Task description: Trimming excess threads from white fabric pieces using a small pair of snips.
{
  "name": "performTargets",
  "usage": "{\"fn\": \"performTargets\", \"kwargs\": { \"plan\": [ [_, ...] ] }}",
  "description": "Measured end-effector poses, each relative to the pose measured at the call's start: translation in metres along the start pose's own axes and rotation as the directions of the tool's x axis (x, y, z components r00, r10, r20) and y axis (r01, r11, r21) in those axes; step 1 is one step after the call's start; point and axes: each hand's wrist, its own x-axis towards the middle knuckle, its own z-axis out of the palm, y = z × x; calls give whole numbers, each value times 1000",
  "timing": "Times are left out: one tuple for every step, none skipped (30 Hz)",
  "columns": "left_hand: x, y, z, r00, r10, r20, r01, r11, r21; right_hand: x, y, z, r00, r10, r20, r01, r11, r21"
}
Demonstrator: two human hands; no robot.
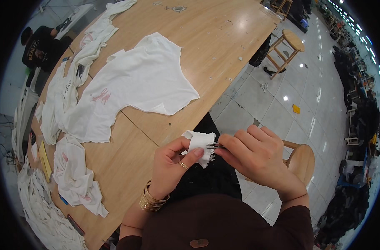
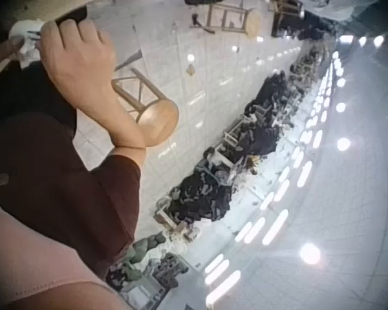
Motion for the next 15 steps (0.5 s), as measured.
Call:
{"fn": "performTargets", "kwargs": {
  "plan": [
    [0,0,1,1000,10,-4,-10,1000,-5,0,0,0,1000,1,0,-1,1000,-1],
    [1,0,2,1000,11,-3,-11,1000,-5,0,-1,0,1000,2,-1,-2,1000,-2],
    [1,1,3,1000,1,-11,-2,1000,-16,0,-1,1,1000,2,-1,-2,1000,-3],
    [1,1,4,1000,-8,-19,7,1000,-28,-1,-2,3,1000,23,-12,-23,1000,14],
    [2,0,4,1000,-7,-20,7,1000,-27,-2,-2,5,999,45,-22,-44,999,32],
    [2,-1,4,1000,-9,-28,9,1000,-28,-2,-3,6,999,44,-22,-44,999,32],
    [3,-2,4,999,-12,-38,11,1000,-29,-3,-5,8,997,76,-29,-75,996,45],
    [3,-3,4,999,-11,-39,10,1000,-30,-3,-6,9,994,108,-34,-105,993,59],
    [3,-4,4,999,-13,-45,11,999,-42,-4,-8,11,994,107,-34,-105,993,59],
    [3,-5,5,999,-15,-52,12,998,-54,-5,-10,12,991,130,-39,-127,989,78],
    [3,-6,5,998,-16,-53,13,998,-55,-6,-10,13,987,154,-43,-149,984,98],
    [3,-7,5,998,-18,-64,14,998,-60,-6,-10,15,987,154,-42,-149,984,99],
    [3,-7,5,997,-20,-74,15,998,-65,-7,-10,16,986,160,-41,-154,981,116],
    [2,-8,5,997,-20,-74,15,998,-65,-8,-10,17,985,166,-40,-159,978,132],
    [2,-9,5,996,-44,-73,37,995,-87,-8,-9,17,985,166,-39,-159,978,132]
  ]
}}
